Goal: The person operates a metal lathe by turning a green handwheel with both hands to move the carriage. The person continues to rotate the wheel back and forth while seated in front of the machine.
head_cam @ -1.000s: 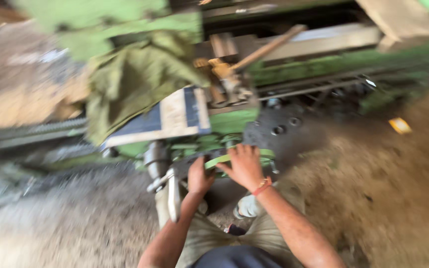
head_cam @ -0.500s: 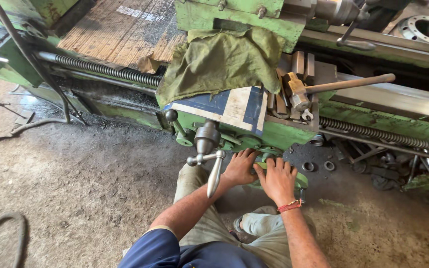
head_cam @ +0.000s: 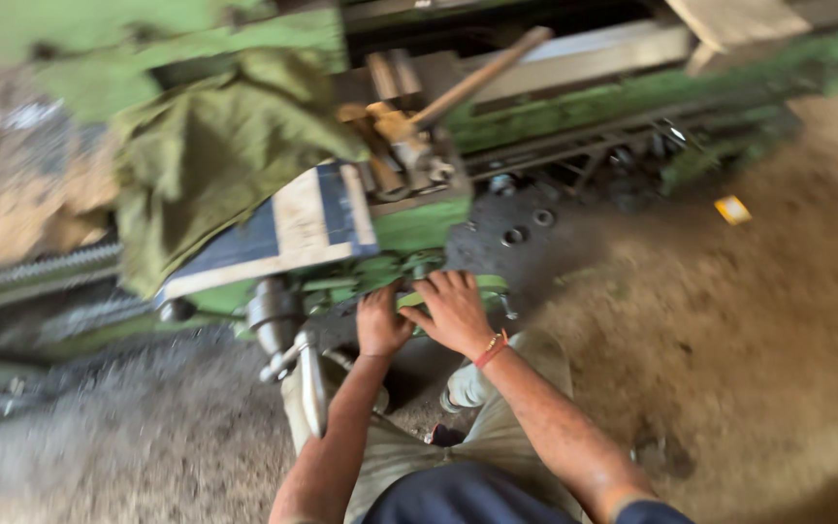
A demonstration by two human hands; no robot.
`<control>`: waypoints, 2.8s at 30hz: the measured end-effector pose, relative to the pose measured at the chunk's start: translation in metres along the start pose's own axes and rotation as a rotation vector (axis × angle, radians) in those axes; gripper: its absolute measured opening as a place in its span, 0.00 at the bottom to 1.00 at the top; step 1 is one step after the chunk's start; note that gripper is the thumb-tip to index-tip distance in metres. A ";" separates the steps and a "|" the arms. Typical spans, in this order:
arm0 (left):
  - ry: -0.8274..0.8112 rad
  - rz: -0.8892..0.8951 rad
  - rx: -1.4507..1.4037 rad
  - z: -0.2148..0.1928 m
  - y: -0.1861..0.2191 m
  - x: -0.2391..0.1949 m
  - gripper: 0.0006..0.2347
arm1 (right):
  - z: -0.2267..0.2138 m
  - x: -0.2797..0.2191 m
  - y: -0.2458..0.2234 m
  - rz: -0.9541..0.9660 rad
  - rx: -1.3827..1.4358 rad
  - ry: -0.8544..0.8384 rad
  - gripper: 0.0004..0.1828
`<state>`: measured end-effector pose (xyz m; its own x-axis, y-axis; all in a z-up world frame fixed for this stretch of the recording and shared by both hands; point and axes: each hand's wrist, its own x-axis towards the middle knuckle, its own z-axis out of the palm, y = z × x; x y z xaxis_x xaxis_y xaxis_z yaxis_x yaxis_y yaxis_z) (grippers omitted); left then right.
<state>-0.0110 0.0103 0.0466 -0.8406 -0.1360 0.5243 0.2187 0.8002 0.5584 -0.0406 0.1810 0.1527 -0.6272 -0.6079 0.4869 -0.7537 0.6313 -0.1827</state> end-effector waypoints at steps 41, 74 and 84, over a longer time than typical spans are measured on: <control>-0.010 -0.092 0.016 -0.003 0.003 -0.005 0.22 | -0.003 -0.024 0.055 0.178 0.182 -0.065 0.32; -0.013 -0.115 0.024 0.007 -0.010 -0.012 0.20 | -0.009 -0.023 0.046 0.187 0.209 0.019 0.31; -0.045 -0.176 0.025 0.005 -0.014 -0.015 0.22 | -0.006 -0.016 0.036 0.139 0.148 0.038 0.28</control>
<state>-0.0038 0.0038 0.0277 -0.8863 -0.2495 0.3901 0.0544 0.7804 0.6229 -0.0567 0.2165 0.1433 -0.7215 -0.4992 0.4798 -0.6827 0.6285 -0.3727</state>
